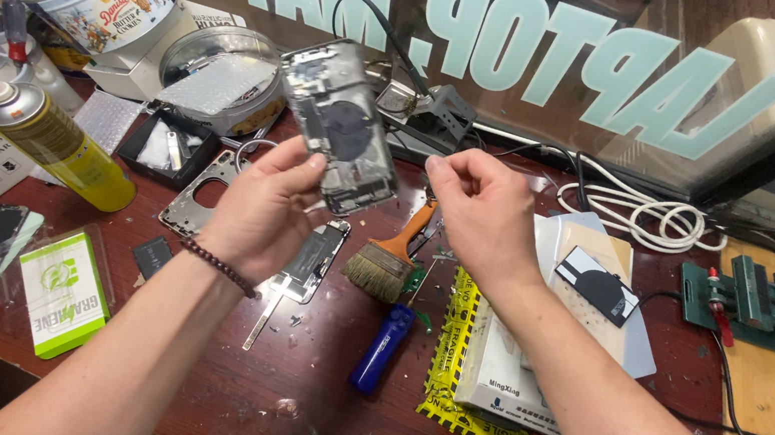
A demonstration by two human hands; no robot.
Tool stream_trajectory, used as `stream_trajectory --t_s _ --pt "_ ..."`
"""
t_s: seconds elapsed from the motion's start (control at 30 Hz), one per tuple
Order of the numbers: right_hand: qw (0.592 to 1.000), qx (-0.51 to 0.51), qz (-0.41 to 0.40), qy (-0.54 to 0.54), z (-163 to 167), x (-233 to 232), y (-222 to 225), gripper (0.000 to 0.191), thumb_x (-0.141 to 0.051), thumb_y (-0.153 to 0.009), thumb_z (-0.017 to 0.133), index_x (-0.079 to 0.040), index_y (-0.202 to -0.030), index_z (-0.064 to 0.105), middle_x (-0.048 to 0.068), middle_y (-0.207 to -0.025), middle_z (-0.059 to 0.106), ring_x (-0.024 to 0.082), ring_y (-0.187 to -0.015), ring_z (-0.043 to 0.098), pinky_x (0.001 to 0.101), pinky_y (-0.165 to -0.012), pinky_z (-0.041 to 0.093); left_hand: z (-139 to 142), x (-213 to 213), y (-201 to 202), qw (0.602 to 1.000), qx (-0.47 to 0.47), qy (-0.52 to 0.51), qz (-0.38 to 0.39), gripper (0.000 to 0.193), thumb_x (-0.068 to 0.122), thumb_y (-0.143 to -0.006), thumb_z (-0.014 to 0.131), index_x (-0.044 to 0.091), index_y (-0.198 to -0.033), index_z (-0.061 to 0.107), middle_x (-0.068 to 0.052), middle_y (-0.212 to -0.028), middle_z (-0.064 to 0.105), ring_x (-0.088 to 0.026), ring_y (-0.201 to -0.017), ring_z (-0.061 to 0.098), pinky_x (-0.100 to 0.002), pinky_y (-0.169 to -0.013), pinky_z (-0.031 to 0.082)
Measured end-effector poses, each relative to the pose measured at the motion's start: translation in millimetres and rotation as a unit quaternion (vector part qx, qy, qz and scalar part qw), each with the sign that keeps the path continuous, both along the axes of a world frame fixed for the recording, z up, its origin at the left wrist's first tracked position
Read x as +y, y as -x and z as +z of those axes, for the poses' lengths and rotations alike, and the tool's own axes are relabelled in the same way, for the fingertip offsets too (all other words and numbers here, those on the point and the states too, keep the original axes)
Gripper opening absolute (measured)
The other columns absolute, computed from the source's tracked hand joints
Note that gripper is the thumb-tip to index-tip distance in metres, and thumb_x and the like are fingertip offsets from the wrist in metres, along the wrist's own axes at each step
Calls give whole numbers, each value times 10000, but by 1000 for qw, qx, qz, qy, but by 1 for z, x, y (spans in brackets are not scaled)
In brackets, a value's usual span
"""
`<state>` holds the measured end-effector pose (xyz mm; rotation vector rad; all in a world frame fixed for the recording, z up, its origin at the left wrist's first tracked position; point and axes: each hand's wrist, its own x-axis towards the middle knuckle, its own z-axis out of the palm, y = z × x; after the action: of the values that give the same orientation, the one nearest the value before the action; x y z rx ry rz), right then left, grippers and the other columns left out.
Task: The person cleans the interior of a disassembled smartphone with a toothbrush, retrieves a new battery from a shelf, removes its packaging, and places the battery into the phone chassis. The person also uses a brush to clean the phone interior and handles the battery and phone with both hands.
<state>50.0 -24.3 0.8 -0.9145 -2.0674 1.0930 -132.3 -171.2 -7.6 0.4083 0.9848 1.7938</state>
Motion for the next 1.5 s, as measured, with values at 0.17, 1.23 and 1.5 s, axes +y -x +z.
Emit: stream_trajectory --t_s 0.17,1.23,1.5 --pt "987 -159 23 5 -67 19 13 175 -237 -845 738 -83 -917 781 48 -743 752 139 -665 719 320 -656 563 -8 -29 35 996 -10 58 61 193 107 -1025 566 129 -1208 624 -17 -1090 705 -172 -992 665 -383 -852 567" --pt "913 -338 -121 195 -162 20 37 443 -379 -733 905 29 -827 761 142 -853 759 244 -723 667 409 -678 522 -25 -76 47 979 106 153 77 315 15 -983 532 101 -1286 523 -71 -1132 719 -185 -947 717 -364 -750 632" --pt "939 -304 -32 156 -165 -9 28 403 -402 -824 827 -21 -947 783 133 -828 770 243 -728 732 370 -697 552 -14 -59 31 990 50 124 52 238 22 -985 488 86 -1200 569 -73 -1156 710 -225 -1006 727 -458 -833 649"
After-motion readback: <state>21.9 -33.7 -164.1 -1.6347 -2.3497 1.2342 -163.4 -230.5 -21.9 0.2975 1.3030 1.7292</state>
